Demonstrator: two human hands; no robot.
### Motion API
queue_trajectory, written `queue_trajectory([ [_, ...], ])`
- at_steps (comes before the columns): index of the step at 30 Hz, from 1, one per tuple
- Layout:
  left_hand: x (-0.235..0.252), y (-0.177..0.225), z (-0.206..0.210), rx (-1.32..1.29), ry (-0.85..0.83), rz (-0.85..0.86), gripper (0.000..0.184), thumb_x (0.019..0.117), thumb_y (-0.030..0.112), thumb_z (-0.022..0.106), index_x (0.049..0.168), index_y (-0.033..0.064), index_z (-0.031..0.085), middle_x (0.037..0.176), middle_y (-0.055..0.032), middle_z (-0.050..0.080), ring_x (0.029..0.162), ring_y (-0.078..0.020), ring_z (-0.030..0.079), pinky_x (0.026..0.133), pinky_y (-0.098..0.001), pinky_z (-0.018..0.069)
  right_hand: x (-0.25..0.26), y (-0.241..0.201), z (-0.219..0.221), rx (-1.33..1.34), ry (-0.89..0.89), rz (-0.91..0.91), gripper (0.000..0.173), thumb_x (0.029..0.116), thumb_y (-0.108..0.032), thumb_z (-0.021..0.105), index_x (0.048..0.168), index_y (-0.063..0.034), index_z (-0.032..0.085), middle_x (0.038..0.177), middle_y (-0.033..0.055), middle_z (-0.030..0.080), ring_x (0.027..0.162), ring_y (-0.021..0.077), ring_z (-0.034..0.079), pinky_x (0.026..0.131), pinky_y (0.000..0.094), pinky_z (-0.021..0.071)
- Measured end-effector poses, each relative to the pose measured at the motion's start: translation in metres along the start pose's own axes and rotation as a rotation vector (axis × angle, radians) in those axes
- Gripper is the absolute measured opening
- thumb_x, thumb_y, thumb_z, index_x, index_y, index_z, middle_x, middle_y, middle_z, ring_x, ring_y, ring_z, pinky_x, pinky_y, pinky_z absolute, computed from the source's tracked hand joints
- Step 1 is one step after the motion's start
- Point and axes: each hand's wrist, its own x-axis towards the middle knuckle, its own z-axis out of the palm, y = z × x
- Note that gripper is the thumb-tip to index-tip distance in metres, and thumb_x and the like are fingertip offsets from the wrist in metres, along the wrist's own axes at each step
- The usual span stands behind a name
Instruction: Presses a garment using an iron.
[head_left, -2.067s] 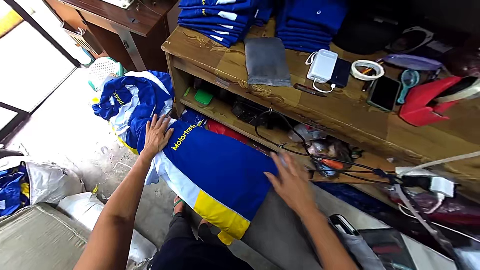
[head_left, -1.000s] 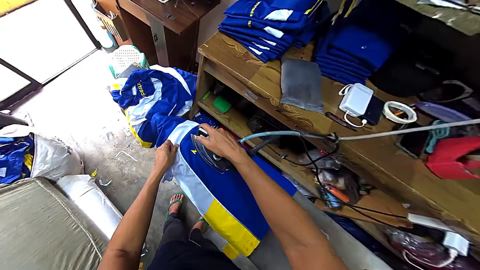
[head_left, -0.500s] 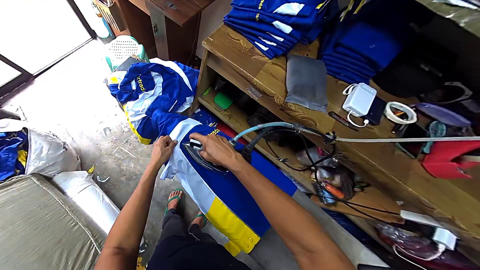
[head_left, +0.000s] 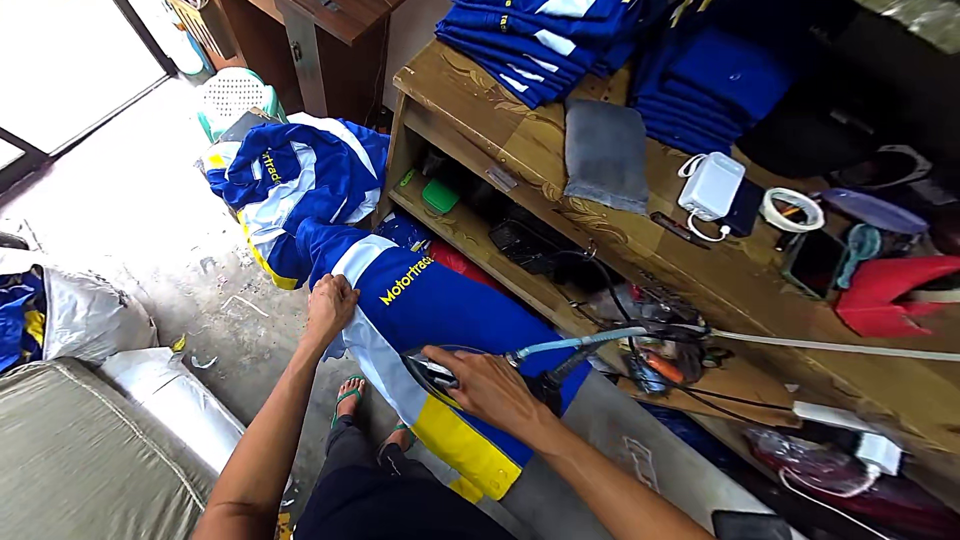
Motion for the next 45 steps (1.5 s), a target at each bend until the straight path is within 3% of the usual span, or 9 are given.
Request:
queue_trajectory([
  [7,0.002,0.003,-0.017,-0.010,0.246,0.166,0.027,0.0950,0.026,0.070,0.091,-0.0013,0.068,0.100,-0.0215,0.064,0.103,-0.0411,0.061,0.092,-0.0594,0.0485,0.091,-0.045,-0.032,0.034,-0.027,0.067,0.054,0.0927,-0.014,0.060,0.145,-0.0260,0.053,0.097,0.0175,0.072,0.089,0.0406,0.070,0.073,0.0596,0.0525],
  [9,0.005,-0.001,-0.009,0.050,0.221,0.280,0.028,0.0962,0.032,0.068,0.111,0.0083,0.073,0.127,-0.0150,0.066,0.127,-0.0385,0.056,0.104,-0.0616,0.0443,0.088,-0.043,-0.029,0.038,-0.045,0.060,0.053,0.0931,-0.014,0.059,0.144,-0.0259,0.052,0.096,0.0181,0.071,0.088,0.0414,0.070,0.072,0.0600,0.0520],
  [11,0.008,-0.012,-0.001,0.213,0.089,0.304,0.048,0.1005,0.047,0.059,0.144,0.0282,0.059,0.164,-0.0037,0.039,0.156,-0.0360,0.024,0.119,-0.0672,0.0220,0.069,-0.036,-0.022,0.038,-0.065,0.061,0.053,0.0925,-0.015,0.061,0.144,-0.0263,0.052,0.094,0.0184,0.071,0.086,0.0421,0.070,0.070,0.0603,0.0520],
  [13,0.015,-0.023,0.003,0.281,0.044,0.294,0.057,0.1013,0.057,0.051,0.155,0.0392,0.045,0.172,0.0003,0.022,0.160,-0.0361,0.007,0.120,-0.0724,0.0106,0.042,-0.025,-0.012,0.029,-0.069,0.055,0.053,0.0911,-0.015,0.064,0.142,-0.0264,0.053,0.092,0.0173,0.071,0.083,0.0416,0.070,0.068,0.0595,0.0526],
  [18,0.021,-0.027,0.001,0.272,0.041,0.303,0.060,0.1002,0.061,0.051,0.156,0.0407,0.042,0.172,0.0009,0.019,0.160,-0.0367,0.006,0.120,-0.0726,0.0099,-0.001,-0.010,-0.003,0.003,-0.067,0.057,0.059,0.0890,-0.014,0.066,0.145,-0.0268,0.053,0.091,0.0171,0.071,0.080,0.0401,0.070,0.067,0.0574,0.0533],
  [26,0.019,-0.023,-0.006,0.270,0.037,0.296,0.059,0.0981,0.057,0.059,0.153,0.0378,0.048,0.170,-0.0003,0.026,0.158,-0.0391,0.013,0.115,-0.0769,0.0161,0.031,-0.019,-0.017,0.097,0.021,0.081,0.053,0.0927,-0.014,0.062,0.144,-0.0268,0.055,0.093,0.0163,0.071,0.085,0.0396,0.069,0.069,0.0579,0.0523],
  [32,0.004,0.016,0.016,0.327,0.259,0.439,0.048,0.1040,0.045,0.047,0.137,0.0143,0.065,0.160,-0.0152,0.043,0.154,-0.0405,0.027,0.121,-0.0692,0.0156,-0.050,0.018,-0.011,0.156,0.069,0.181,0.050,0.0957,-0.026,0.066,0.144,-0.0283,0.055,0.094,0.0156,0.072,0.084,0.0384,0.071,0.072,0.0588,0.0545],
  [37,0.021,0.020,0.044,0.470,0.134,0.566,0.065,0.1052,0.061,0.030,0.158,0.0260,0.042,0.168,-0.0081,0.031,0.157,-0.0390,0.019,0.119,-0.0732,0.0114,-0.137,0.060,0.035,0.129,0.124,0.139,0.055,0.0958,-0.057,0.060,0.139,-0.0236,0.060,0.096,0.0131,0.073,0.082,0.0337,0.072,0.069,0.0551,0.0569],
  [45,0.043,0.007,0.039,0.544,0.091,0.544,0.070,0.1037,0.067,0.021,0.162,0.0299,0.033,0.171,-0.0022,0.024,0.159,-0.0364,0.014,0.121,-0.0705,0.0080,-0.125,0.045,0.042,0.013,0.078,0.023,0.050,0.1024,-0.055,0.049,0.142,-0.0251,0.058,0.087,0.0129,0.069,0.071,0.0336,0.069,0.060,0.0515,0.0548],
])
